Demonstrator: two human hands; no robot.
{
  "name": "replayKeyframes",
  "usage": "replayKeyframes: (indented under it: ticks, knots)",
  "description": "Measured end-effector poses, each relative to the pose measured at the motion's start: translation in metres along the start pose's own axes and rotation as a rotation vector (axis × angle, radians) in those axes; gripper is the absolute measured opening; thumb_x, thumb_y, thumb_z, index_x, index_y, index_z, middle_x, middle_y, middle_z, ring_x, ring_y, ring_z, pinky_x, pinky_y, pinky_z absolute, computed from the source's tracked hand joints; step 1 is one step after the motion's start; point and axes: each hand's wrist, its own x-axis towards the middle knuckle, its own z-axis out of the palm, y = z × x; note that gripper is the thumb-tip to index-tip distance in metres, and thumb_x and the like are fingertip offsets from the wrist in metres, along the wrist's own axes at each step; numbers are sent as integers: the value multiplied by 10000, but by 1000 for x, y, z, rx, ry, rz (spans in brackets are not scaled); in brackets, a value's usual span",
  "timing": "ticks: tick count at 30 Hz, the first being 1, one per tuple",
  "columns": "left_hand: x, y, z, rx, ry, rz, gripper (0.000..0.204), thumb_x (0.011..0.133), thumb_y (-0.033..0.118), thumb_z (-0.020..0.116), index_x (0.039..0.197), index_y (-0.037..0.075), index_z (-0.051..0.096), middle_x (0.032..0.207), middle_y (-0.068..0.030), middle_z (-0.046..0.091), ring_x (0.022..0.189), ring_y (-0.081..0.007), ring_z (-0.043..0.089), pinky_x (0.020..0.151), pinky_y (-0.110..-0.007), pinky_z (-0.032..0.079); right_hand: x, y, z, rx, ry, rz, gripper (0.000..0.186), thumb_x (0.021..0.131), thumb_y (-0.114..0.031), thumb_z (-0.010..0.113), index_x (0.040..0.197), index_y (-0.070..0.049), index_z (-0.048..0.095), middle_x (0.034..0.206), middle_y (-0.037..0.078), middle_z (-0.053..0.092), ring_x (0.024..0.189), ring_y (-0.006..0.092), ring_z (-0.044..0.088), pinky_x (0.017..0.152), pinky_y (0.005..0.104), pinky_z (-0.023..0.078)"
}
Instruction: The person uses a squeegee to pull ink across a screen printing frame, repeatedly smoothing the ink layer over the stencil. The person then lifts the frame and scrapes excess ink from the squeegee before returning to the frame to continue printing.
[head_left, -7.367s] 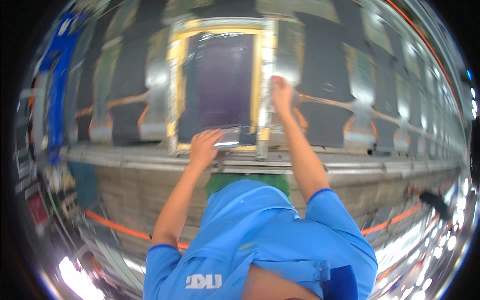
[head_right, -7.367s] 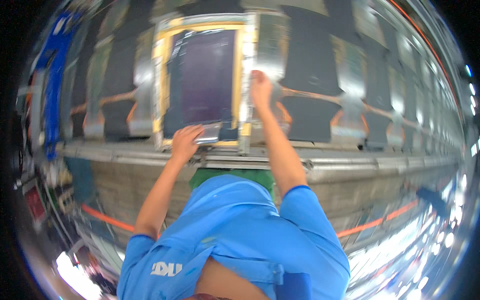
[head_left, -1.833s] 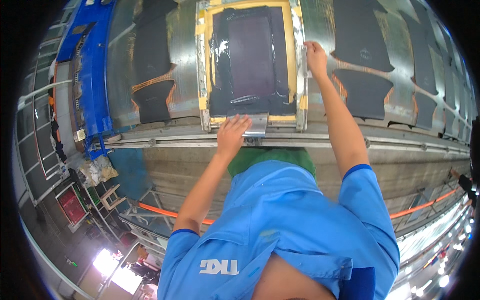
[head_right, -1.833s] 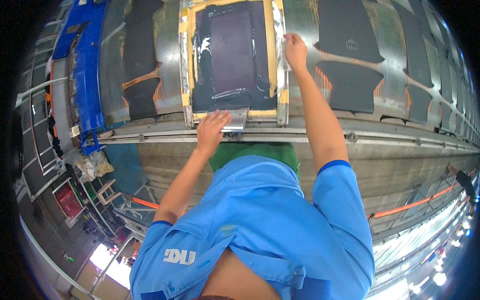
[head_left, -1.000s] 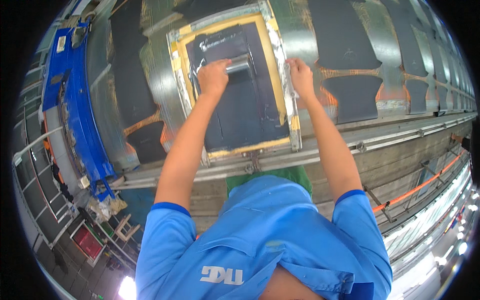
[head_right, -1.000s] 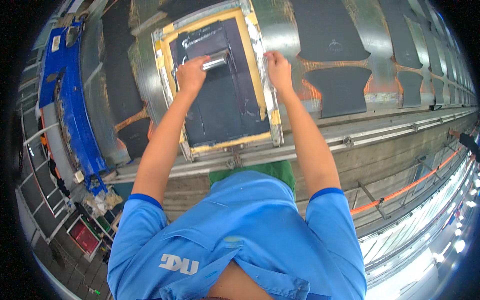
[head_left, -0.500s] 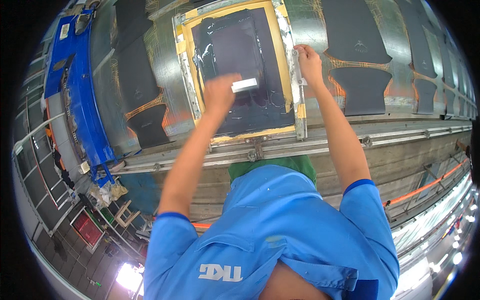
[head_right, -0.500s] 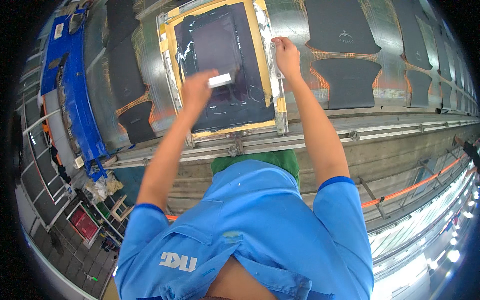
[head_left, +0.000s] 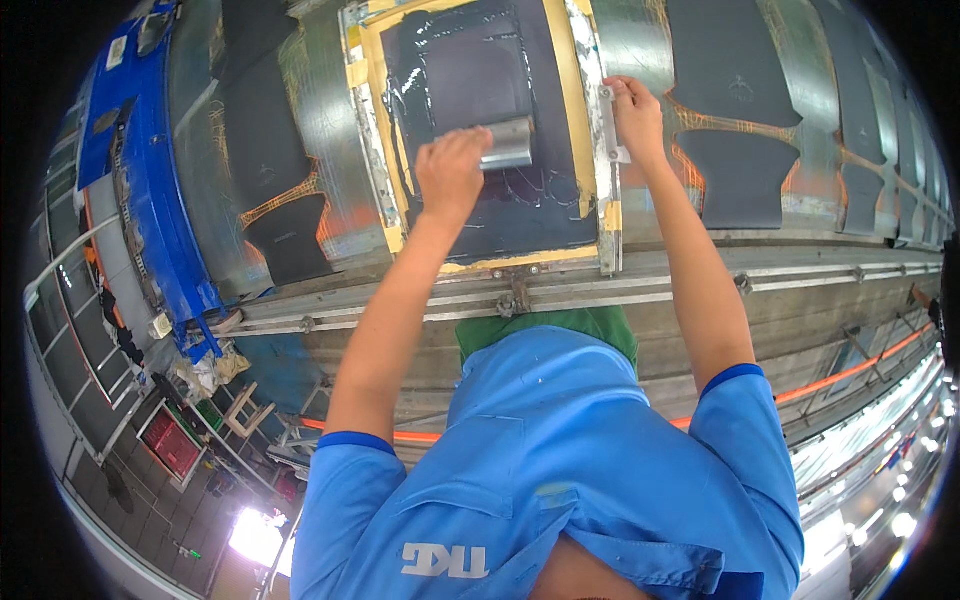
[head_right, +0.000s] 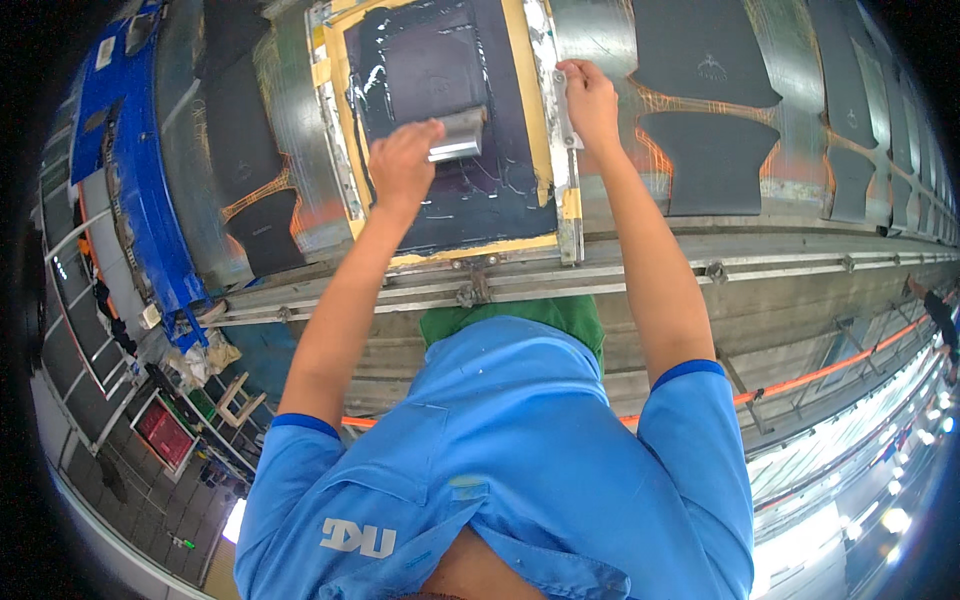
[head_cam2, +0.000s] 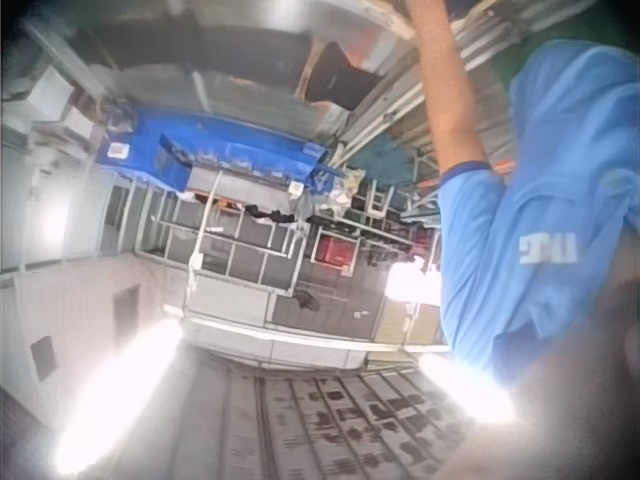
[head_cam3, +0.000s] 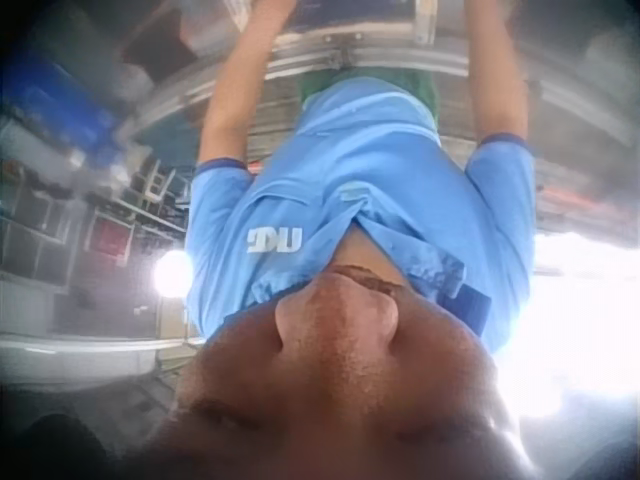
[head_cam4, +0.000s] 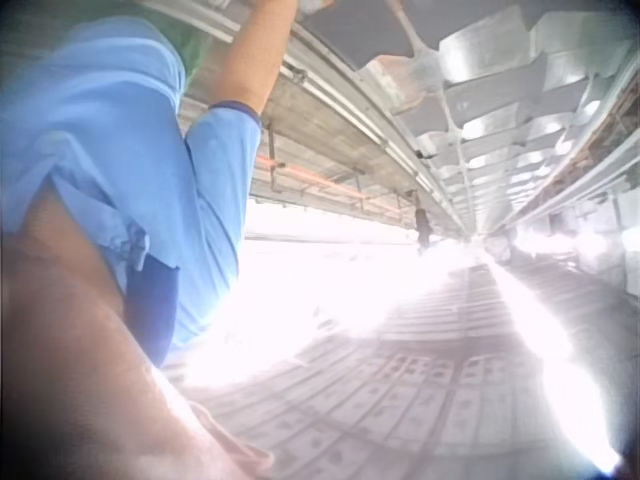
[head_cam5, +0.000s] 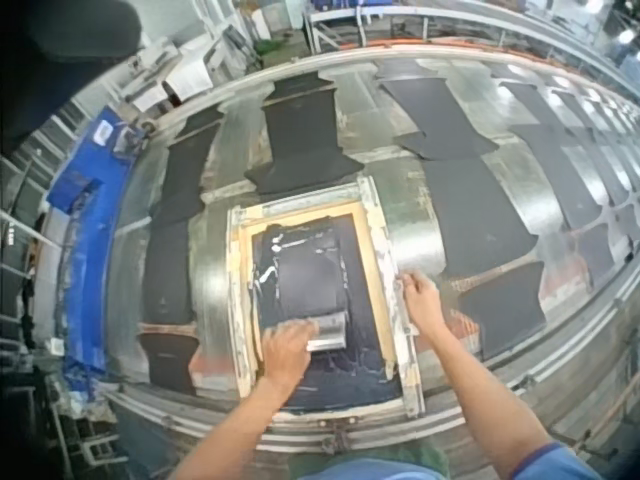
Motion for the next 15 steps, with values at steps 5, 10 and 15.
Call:
replayKeyframes:
  ticks: [5, 10, 15]
  knots:
    - [56, -24, -1, -36, -27, -43, 293, 794, 24, 606, 994, 181, 753, 1041, 7, 753, 974, -196, 697, 756, -382, 474, 3, 9, 5, 2, 48, -62, 290, 1000, -293, 554, 1070, -73, 731, 666, 110, 618, 623, 169, 569, 637, 348, 465]
    - [157, -59, -3, 51, -179, -229, 322, 815, 83, 611, 1051, 219, 782, 1018, -60, 752, 896, -293, 713, 791, -443, 532, -2, 6, 8, -23, 34, -64, 279, 1008, -282, 547, 1053, -73, 728, 650, 111, 594, 603, 185, 548, 627, 371, 456]
    - [120, -43, 5, 152, -243, -209, 326, 832, 106, 604, 1070, 248, 776, 1032, -43, 745, 918, -308, 701, 815, -446, 556, -5, 5, 6, -14, 14, -34, 270, 1013, -270, 543, 1059, -76, 724, 643, 104, 580, 599, 187, 539, 621, 369, 452]
